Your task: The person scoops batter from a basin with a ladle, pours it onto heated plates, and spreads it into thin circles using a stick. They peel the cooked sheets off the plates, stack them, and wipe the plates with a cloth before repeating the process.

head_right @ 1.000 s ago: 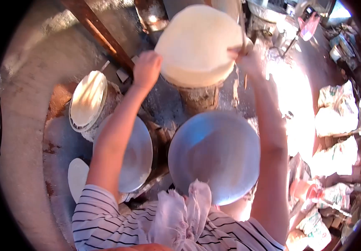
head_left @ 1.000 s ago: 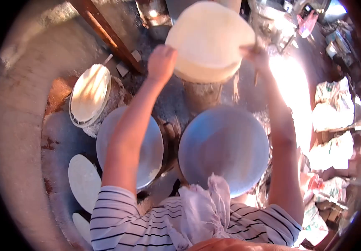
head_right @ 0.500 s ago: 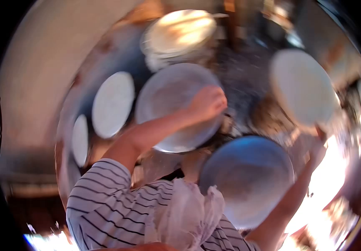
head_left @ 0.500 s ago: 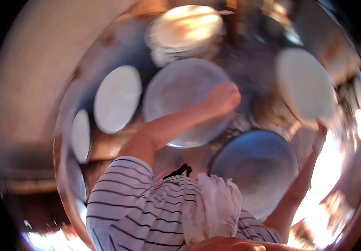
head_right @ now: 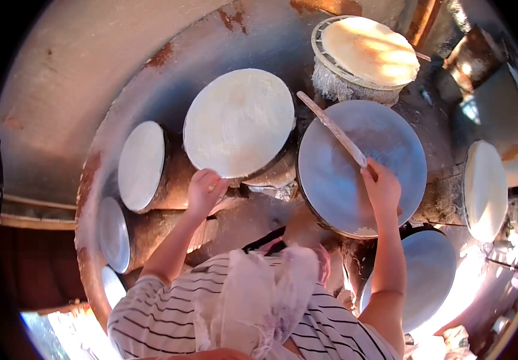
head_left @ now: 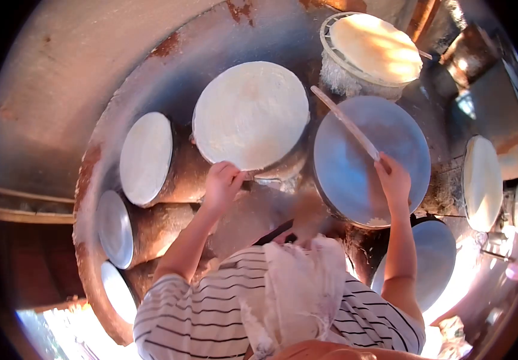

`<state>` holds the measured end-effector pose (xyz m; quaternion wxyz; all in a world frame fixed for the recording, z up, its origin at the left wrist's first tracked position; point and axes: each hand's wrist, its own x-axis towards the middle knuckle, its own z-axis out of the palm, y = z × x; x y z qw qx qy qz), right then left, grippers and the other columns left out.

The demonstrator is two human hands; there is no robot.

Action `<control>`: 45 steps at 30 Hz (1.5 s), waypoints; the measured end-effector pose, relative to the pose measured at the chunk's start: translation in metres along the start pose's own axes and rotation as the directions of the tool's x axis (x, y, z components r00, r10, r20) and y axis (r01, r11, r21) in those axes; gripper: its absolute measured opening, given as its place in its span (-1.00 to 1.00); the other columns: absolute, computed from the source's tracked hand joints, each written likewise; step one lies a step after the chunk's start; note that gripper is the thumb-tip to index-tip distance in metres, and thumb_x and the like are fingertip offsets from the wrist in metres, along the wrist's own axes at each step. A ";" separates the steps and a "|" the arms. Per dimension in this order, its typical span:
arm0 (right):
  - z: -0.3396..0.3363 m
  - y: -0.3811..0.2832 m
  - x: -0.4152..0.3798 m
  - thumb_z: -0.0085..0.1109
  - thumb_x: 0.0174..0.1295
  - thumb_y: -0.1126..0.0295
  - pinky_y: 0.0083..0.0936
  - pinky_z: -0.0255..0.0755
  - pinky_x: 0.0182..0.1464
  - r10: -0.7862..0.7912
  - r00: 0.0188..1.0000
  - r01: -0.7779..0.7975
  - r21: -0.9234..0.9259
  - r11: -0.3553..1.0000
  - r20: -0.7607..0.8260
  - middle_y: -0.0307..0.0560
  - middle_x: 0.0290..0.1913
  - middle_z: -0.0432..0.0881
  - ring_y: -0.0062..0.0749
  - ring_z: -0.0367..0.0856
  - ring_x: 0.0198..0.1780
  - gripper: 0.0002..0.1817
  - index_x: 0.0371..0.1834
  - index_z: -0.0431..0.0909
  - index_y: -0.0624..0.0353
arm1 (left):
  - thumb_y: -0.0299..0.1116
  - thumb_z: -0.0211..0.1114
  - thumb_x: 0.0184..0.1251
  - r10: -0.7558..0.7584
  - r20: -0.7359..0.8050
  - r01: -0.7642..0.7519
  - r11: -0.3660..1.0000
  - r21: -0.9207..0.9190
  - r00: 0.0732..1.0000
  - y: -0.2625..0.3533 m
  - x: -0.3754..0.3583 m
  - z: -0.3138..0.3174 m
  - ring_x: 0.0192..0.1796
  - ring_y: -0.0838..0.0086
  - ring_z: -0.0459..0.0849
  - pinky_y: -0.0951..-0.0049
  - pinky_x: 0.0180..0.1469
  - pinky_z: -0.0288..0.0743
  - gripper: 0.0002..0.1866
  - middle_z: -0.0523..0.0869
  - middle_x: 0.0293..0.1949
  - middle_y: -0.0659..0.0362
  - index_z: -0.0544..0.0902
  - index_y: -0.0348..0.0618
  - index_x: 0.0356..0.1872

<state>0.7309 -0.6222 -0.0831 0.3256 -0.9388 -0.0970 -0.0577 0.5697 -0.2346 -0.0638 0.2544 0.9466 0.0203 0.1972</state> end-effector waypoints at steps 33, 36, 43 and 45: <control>0.224 -0.197 0.272 0.17 0.06 0.40 -0.09 0.34 -0.30 -0.499 0.822 0.469 0.172 0.866 0.273 0.14 -0.45 0.50 0.12 0.50 -0.30 -0.85 -0.45 0.41 0.22 | -0.39 0.32 0.15 -0.356 -0.242 0.375 0.926 0.036 0.903 -0.151 0.122 -0.023 -0.29 0.16 0.61 0.27 -0.20 0.48 -0.85 0.66 -0.39 0.03 0.62 -0.28 -0.46; 0.199 -0.220 0.253 0.14 0.08 0.39 -0.09 0.35 -0.33 -0.486 0.839 0.470 0.127 0.874 0.245 0.12 -0.47 0.51 0.12 0.51 -0.33 -0.85 -0.44 0.41 0.21 | -0.38 0.30 0.12 -0.189 -0.179 0.233 0.934 0.271 0.966 -0.216 0.167 -0.013 -0.13 0.09 0.61 0.24 -0.05 0.47 -0.73 0.67 -0.21 -0.03 0.63 -0.28 -0.16; 0.137 -0.244 0.176 0.16 0.03 0.48 -0.23 0.35 -0.41 -0.437 0.895 0.411 0.208 0.887 0.094 0.08 -0.51 0.50 0.03 0.50 -0.43 -0.89 -0.45 0.41 0.21 | -0.45 0.20 0.33 -0.454 0.034 0.365 0.667 -0.649 0.890 -0.233 0.185 -0.029 -0.06 0.50 0.59 0.48 0.07 0.43 -0.56 0.65 -0.09 0.22 0.45 -0.19 0.24; 0.119 -0.246 0.165 0.19 0.00 0.53 -0.33 0.33 -0.44 -0.403 0.913 0.365 0.308 0.878 0.066 0.03 -0.55 0.46 -0.15 0.45 -0.51 -0.89 -0.43 0.44 0.21 | -0.53 0.20 0.31 -0.431 -0.014 0.335 0.721 -0.607 0.902 -0.198 0.169 -0.053 -0.07 0.59 0.58 0.55 0.04 0.44 -0.56 0.64 -0.18 0.27 0.46 -0.15 0.24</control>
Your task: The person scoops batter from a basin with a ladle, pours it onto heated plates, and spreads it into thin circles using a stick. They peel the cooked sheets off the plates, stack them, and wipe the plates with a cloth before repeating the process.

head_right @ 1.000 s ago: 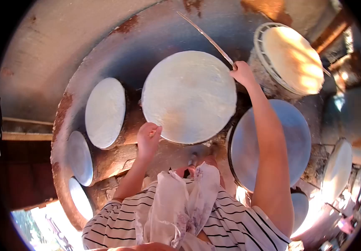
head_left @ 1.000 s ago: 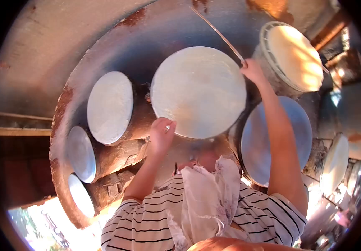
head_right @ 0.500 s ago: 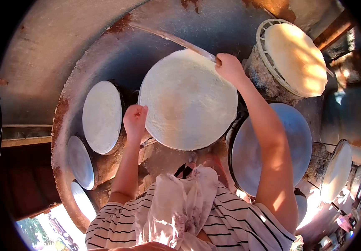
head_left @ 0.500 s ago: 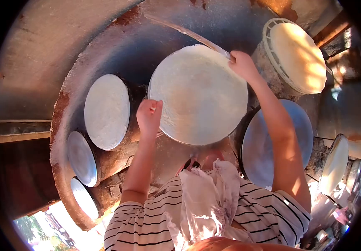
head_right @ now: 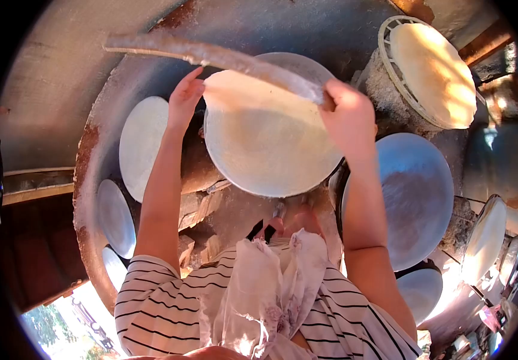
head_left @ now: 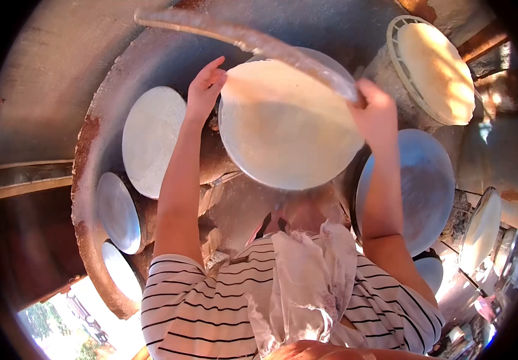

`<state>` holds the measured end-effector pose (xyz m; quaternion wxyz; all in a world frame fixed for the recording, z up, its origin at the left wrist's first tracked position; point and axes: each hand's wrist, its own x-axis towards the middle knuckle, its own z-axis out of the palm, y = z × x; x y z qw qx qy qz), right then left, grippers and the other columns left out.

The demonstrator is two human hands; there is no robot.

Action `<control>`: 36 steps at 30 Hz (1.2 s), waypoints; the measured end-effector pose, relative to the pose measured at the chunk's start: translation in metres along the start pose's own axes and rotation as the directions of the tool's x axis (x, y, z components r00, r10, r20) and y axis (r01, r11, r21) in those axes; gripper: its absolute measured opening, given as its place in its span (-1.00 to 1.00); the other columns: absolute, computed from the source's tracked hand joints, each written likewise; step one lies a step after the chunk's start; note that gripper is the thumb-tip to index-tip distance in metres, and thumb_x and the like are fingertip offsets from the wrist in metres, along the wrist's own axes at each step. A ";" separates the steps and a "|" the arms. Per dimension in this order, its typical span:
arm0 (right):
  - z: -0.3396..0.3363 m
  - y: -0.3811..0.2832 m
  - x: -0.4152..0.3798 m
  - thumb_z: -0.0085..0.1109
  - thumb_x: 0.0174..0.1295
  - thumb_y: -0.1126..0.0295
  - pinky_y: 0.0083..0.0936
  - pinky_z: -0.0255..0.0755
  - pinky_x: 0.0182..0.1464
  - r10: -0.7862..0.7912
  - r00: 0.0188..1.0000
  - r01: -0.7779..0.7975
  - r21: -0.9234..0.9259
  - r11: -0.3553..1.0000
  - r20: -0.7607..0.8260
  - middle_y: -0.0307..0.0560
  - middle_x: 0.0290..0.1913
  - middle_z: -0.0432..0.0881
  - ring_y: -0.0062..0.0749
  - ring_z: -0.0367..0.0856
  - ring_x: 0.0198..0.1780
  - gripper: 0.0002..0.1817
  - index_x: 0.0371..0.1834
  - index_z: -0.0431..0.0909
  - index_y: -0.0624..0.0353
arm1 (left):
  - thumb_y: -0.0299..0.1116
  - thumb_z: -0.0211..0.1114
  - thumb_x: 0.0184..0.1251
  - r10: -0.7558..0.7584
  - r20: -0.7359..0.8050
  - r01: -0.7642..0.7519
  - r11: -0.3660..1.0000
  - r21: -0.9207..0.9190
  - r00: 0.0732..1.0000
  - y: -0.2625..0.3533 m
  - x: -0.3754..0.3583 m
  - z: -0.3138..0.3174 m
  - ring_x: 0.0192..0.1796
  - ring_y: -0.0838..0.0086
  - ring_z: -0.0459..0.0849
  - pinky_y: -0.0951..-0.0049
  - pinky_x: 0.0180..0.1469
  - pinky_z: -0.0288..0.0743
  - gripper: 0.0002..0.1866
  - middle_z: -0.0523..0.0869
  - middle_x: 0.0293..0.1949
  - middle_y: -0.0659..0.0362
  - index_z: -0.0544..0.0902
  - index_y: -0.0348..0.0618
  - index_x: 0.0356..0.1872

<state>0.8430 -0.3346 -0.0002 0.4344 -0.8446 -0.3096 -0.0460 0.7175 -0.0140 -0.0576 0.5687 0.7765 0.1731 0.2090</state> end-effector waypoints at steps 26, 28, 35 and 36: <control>-0.196 0.132 0.087 0.40 0.01 0.40 -0.70 0.30 -0.47 0.234 0.970 -0.180 0.460 0.870 -0.064 -0.30 -0.53 0.53 -0.67 0.44 -0.52 -0.74 -0.24 0.58 0.18 | -0.44 0.19 0.35 0.718 0.318 -0.699 0.321 0.639 0.620 0.342 0.030 0.183 -0.43 0.69 0.49 0.67 -0.35 0.44 -0.54 0.61 -0.37 0.33 0.49 0.25 0.25; -0.254 0.131 0.095 0.36 0.04 0.42 -0.59 0.49 -0.40 0.058 0.921 0.138 0.461 0.877 -0.385 -0.17 -0.44 0.65 -0.54 0.63 -0.41 -0.80 -0.41 0.51 0.24 | -0.42 0.25 0.30 0.778 0.252 -0.721 0.339 0.604 0.576 0.361 0.035 0.209 -0.39 0.67 0.55 0.64 -0.32 0.48 -0.54 0.65 -0.34 0.34 0.51 0.22 0.23; -0.327 0.242 0.009 0.22 0.04 0.47 -0.58 0.51 -0.23 0.135 0.983 -0.037 0.584 0.811 -0.124 -0.15 -0.21 0.66 -0.51 0.59 -0.14 -0.82 -0.27 0.52 0.20 | -0.44 0.25 0.15 0.950 0.299 -0.962 0.004 0.273 0.089 0.206 0.065 0.347 -0.38 0.23 0.61 0.31 -0.29 0.51 -0.93 0.66 -0.40 0.12 0.62 -0.16 -0.35; -0.305 0.293 0.001 0.29 0.00 0.45 -0.56 0.49 -0.23 0.137 0.971 0.007 0.595 0.804 -0.195 -0.20 -0.33 0.64 -0.52 0.58 -0.26 -0.81 -0.30 0.56 0.23 | -0.48 0.23 0.14 0.869 0.392 -0.942 0.211 0.261 0.303 0.171 0.069 0.370 -0.38 0.25 0.60 0.32 -0.27 0.52 -0.96 0.65 -0.41 0.14 0.62 -0.18 -0.41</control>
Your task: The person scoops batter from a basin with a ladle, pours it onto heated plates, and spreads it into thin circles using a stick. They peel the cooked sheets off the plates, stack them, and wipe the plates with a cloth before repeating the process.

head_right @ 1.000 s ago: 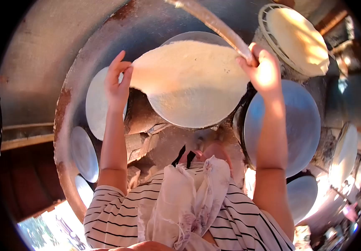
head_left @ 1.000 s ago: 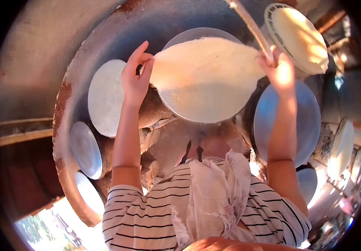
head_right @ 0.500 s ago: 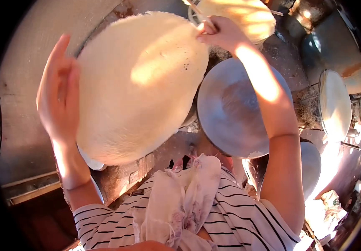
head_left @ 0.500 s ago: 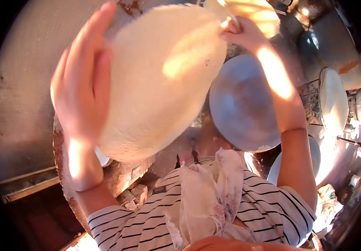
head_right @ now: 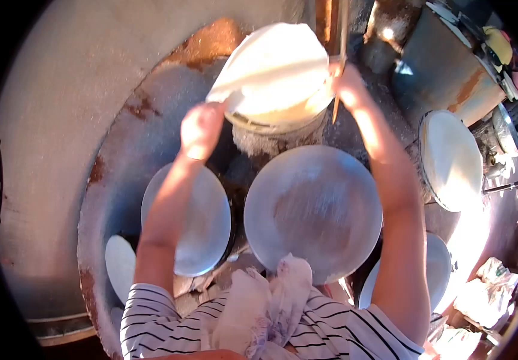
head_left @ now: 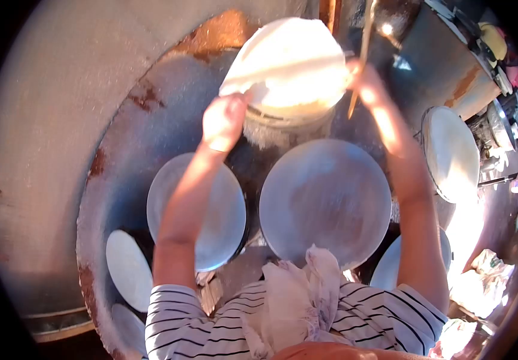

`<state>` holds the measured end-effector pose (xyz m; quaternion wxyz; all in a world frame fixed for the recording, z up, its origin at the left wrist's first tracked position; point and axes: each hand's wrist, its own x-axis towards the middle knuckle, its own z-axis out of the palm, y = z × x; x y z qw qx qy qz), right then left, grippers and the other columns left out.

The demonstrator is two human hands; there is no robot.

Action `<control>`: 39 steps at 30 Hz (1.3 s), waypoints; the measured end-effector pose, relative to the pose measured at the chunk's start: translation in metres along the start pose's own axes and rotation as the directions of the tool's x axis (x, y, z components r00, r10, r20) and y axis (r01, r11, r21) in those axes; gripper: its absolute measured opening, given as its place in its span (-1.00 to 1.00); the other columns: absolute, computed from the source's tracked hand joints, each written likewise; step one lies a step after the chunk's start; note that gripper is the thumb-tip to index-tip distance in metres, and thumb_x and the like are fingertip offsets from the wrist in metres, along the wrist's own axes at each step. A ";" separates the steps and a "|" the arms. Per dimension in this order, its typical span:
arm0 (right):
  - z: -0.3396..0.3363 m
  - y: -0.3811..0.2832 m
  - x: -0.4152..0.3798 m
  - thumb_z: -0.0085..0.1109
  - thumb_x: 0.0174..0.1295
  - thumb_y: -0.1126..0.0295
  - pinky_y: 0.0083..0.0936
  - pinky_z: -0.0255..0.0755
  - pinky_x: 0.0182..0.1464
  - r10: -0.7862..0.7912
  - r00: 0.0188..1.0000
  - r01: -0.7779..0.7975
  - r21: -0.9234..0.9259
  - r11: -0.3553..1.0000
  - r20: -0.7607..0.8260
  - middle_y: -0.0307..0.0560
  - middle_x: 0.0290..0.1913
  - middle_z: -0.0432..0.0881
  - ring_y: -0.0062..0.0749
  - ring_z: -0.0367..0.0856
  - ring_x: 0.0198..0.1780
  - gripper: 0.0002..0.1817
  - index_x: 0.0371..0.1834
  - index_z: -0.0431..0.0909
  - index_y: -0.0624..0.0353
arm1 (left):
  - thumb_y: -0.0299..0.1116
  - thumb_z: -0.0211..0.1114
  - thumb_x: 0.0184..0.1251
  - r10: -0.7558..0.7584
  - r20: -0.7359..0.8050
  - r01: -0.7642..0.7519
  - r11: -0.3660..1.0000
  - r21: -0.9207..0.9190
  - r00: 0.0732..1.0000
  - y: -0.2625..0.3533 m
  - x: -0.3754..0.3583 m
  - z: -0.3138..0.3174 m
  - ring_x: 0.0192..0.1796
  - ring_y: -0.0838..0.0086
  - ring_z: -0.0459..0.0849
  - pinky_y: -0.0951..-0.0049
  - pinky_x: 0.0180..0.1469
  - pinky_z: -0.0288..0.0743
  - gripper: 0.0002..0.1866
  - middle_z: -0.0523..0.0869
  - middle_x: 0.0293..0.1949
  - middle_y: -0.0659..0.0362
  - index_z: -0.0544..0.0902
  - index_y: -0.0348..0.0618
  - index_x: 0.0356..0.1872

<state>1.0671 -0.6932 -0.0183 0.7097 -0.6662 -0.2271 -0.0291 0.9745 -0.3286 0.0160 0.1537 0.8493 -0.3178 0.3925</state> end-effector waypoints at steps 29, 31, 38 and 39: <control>0.167 -0.073 -0.277 0.08 0.14 0.37 -0.42 0.45 -0.01 0.303 0.914 -0.274 0.142 0.951 -0.269 -0.10 -0.25 0.71 -0.39 0.62 -0.16 -0.76 -0.23 0.68 0.20 | -0.27 0.19 0.37 -0.260 0.886 0.872 -0.212 -0.441 0.385 0.247 -0.137 -0.038 -0.17 0.43 0.55 0.43 -0.21 0.46 -0.60 0.60 -0.20 0.10 0.47 -0.31 0.11; 0.205 -0.090 -0.328 0.16 0.18 0.26 -0.26 0.33 0.14 0.121 0.937 -0.215 -0.267 0.939 -0.327 0.00 -0.04 0.61 -0.19 0.49 0.06 -0.67 -0.02 0.59 0.15 | -0.26 0.20 0.35 0.205 0.944 0.923 -0.342 -0.177 0.257 0.285 -0.144 -0.056 -0.49 0.55 0.53 0.54 -0.49 0.41 -0.64 0.58 -0.46 0.19 0.52 -0.30 0.04; 0.161 -0.199 -0.573 0.32 0.07 0.29 -0.23 0.29 0.22 -0.032 0.778 -0.390 -0.523 0.758 -0.627 0.01 0.15 0.49 -0.18 0.42 0.16 -0.43 0.20 0.45 0.09 | -0.37 0.01 0.38 -0.011 0.913 0.826 -0.423 -0.373 0.407 0.359 -0.178 -0.109 -0.77 0.73 0.04 0.65 -0.73 -0.01 -0.73 0.13 -0.75 0.43 0.58 -0.24 -0.02; 0.156 -0.208 -0.625 0.30 0.09 0.38 -0.37 0.44 0.06 0.241 0.496 -0.559 -0.094 0.824 -0.834 -0.08 0.07 0.55 -0.36 0.49 0.07 -0.51 0.14 0.50 0.09 | -0.37 -0.01 0.39 0.000 0.891 0.809 -0.417 -0.413 0.455 0.370 -0.177 -0.112 -0.77 0.72 0.04 0.65 -0.72 0.01 -0.72 0.09 -0.76 0.43 0.58 -0.22 -0.01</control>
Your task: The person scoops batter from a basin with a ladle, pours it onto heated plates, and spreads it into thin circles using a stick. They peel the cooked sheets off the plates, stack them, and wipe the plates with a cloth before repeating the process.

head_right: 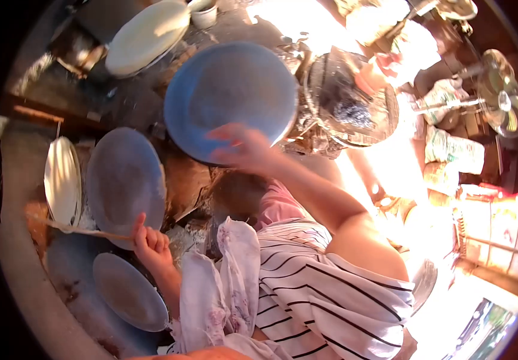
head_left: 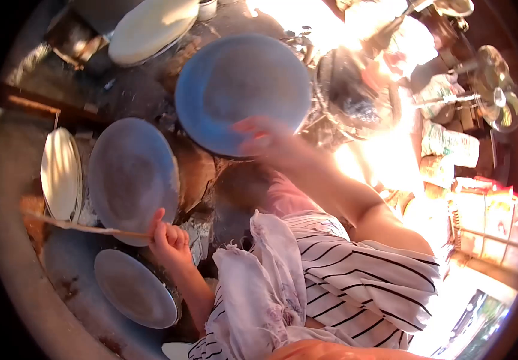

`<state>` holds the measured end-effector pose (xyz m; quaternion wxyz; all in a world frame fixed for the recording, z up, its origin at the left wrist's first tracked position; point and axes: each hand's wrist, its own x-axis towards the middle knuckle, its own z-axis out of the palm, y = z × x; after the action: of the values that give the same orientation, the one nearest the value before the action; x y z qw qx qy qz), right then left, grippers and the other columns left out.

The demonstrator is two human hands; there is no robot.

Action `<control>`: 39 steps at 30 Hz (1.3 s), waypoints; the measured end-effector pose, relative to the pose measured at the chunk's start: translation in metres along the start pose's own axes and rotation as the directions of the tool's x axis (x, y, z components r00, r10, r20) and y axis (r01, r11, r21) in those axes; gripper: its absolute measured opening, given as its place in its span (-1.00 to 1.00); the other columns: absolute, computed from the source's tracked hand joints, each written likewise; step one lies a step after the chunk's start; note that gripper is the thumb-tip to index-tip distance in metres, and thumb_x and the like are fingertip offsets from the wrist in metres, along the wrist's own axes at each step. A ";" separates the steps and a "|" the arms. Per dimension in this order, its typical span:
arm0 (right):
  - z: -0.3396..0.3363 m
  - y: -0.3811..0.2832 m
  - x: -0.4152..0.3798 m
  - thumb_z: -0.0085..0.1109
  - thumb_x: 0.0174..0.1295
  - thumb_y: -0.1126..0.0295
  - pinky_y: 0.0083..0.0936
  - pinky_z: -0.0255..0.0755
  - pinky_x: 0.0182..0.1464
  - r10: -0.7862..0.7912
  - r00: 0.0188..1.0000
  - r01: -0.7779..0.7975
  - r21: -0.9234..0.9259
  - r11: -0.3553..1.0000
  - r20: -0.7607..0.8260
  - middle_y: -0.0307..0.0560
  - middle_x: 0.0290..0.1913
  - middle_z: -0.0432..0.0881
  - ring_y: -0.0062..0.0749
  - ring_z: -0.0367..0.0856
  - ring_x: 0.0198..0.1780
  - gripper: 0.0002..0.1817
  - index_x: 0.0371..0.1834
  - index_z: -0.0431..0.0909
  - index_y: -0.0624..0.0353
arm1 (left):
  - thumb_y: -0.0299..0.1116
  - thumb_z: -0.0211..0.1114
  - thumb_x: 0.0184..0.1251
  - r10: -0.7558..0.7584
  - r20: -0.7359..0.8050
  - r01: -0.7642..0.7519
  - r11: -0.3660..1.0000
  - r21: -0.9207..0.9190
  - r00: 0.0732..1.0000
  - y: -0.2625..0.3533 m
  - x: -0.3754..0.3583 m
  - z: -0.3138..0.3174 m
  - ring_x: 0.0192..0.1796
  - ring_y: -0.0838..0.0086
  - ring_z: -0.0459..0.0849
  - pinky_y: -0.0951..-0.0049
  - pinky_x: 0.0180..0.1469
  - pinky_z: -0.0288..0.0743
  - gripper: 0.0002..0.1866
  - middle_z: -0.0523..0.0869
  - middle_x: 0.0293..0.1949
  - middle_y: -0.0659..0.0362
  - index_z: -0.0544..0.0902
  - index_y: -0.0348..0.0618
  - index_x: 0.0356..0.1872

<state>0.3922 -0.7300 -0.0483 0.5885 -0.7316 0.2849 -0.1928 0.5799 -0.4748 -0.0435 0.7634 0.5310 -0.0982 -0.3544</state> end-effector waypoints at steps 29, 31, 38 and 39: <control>-0.299 0.259 -0.073 0.38 -0.14 0.22 -0.30 0.52 -0.18 0.525 0.669 -0.684 -0.159 0.712 -0.527 0.08 -0.31 0.69 -0.19 0.69 -0.31 -0.51 -0.18 0.57 0.34 | -0.36 0.07 0.40 -0.162 0.170 0.130 0.974 0.184 0.972 -0.101 0.039 0.304 -0.79 0.72 0.07 0.64 -0.74 0.03 -0.76 0.15 -0.78 0.40 0.60 -0.21 -0.04; -0.294 0.263 -0.085 0.34 -0.11 0.34 -0.44 0.52 -0.21 0.510 0.739 -0.489 0.170 0.855 -0.440 -0.04 -0.32 0.69 -0.37 0.66 -0.36 -0.55 -0.11 0.58 0.32 | -0.36 0.07 0.41 -0.142 0.187 0.113 0.980 0.162 0.972 -0.094 0.036 0.298 -0.79 0.72 0.07 0.64 -0.73 0.03 -0.76 0.15 -0.78 0.40 0.60 -0.20 -0.04; -0.189 0.194 -0.047 0.18 -0.02 0.64 -0.47 0.48 -0.02 0.237 0.786 -0.073 0.294 0.953 -0.571 0.01 0.03 0.58 -0.36 0.57 0.00 -0.67 -0.16 0.35 0.21 | -0.35 0.08 0.40 -0.179 0.085 0.162 0.971 0.178 0.980 -0.098 0.042 0.287 -0.80 0.71 0.08 0.62 -0.74 0.03 -0.79 0.16 -0.78 0.40 0.61 -0.14 -0.07; -0.162 0.181 -0.029 0.20 0.01 0.60 -0.39 0.43 0.08 0.136 0.838 -0.010 0.234 0.972 -0.528 0.07 0.08 0.55 -0.24 0.54 0.08 -0.67 -0.15 0.35 0.21 | -0.35 0.08 0.40 -0.183 0.088 0.168 0.973 0.155 0.979 -0.097 0.043 0.287 -0.80 0.71 0.08 0.62 -0.74 0.02 -0.79 0.16 -0.78 0.40 0.61 -0.15 -0.08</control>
<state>0.2360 -0.8591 -0.1854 0.5691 -0.5659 0.4437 -0.3987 0.4175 -0.7336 -0.0194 0.6818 0.5736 -0.1154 -0.4391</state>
